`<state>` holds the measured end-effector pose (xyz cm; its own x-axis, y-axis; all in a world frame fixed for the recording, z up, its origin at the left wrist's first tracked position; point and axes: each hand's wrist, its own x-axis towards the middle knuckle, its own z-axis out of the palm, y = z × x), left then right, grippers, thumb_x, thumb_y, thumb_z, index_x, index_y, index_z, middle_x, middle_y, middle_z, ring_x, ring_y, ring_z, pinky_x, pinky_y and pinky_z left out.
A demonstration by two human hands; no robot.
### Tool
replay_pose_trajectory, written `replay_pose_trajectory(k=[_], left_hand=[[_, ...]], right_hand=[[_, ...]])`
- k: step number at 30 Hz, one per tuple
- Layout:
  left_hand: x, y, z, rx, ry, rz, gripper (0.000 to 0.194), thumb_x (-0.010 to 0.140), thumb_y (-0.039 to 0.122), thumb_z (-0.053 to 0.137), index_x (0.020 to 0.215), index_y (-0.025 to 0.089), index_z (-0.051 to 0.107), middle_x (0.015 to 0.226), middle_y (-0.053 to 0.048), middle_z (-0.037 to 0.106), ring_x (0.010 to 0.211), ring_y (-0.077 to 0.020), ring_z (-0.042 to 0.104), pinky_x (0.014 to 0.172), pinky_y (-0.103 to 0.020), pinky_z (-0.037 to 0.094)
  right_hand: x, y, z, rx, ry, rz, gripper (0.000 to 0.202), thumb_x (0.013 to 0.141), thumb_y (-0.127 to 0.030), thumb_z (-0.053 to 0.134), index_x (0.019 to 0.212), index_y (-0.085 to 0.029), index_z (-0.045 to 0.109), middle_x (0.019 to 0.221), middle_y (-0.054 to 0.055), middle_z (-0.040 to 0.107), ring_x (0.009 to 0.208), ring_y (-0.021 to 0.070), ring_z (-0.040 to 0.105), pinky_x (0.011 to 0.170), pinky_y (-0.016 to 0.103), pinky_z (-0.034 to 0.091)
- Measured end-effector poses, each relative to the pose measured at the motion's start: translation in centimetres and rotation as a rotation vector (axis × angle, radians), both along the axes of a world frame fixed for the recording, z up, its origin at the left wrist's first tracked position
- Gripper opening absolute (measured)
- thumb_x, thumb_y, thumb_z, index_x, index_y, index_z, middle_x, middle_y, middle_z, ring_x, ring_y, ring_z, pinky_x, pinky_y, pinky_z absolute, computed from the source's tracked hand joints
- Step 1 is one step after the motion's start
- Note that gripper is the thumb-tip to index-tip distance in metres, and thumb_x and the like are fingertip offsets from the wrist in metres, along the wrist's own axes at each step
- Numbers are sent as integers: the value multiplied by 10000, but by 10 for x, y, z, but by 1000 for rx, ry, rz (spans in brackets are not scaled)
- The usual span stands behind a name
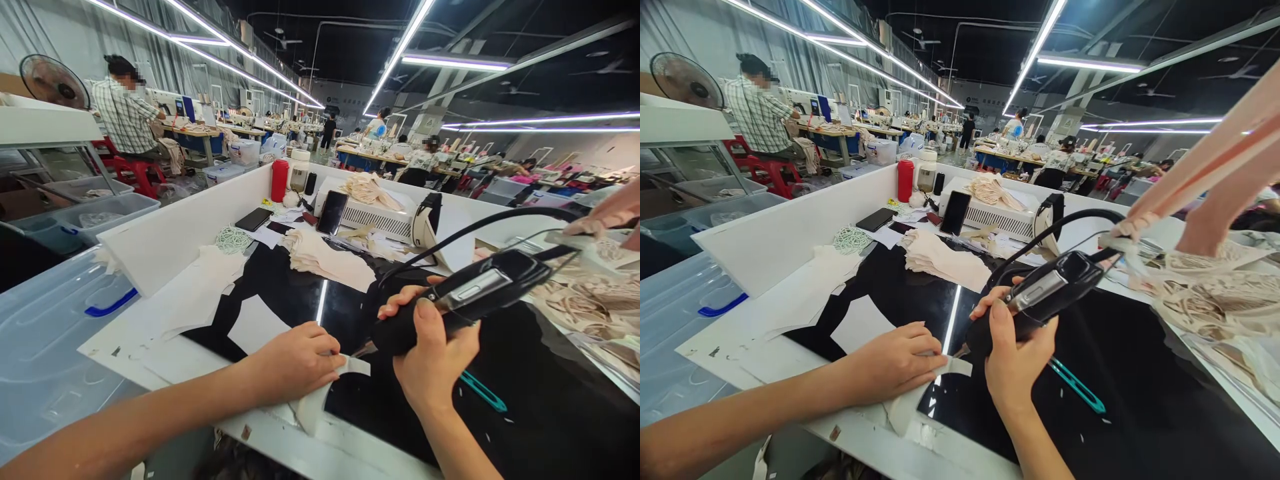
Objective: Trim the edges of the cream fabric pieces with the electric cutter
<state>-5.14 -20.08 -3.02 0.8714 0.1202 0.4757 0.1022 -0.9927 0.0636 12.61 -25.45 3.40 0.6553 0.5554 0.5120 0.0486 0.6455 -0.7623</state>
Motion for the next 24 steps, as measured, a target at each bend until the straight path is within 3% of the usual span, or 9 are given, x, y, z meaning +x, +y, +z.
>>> replay_pose_trajectory(k=[5, 15, 24], left_hand=[[1, -1, 2, 7, -11, -8, 143, 1082, 217, 606, 1164, 146, 700, 1054, -53, 708, 999, -179, 658, 987, -329, 514], [-1, -2, 5, 8, 18, -2, 99, 1042, 214, 680, 1123, 158, 692, 1029, -42, 693, 995, -183, 637, 957, -324, 511], [-2, -2, 7, -15, 14, -2, 120, 1070, 206, 624, 1154, 150, 690, 1055, -51, 698, 998, -191, 638, 988, -331, 503]], right_hand=[[0, -1, 1, -28, -55, -29, 397, 861, -375, 845, 1141, -247, 594, 794, -49, 685, 596, 135, 643, 590, 310, 579], [8, -6, 3, -12, 11, -75, 444, 776, -372, 893, 1094, -240, 613, 759, -55, 687, 573, 142, 630, 528, 294, 567], [7, -11, 7, -19, 18, -76, 426, 783, -384, 888, 1076, -240, 614, 741, -53, 679, 569, 143, 626, 530, 294, 568]])
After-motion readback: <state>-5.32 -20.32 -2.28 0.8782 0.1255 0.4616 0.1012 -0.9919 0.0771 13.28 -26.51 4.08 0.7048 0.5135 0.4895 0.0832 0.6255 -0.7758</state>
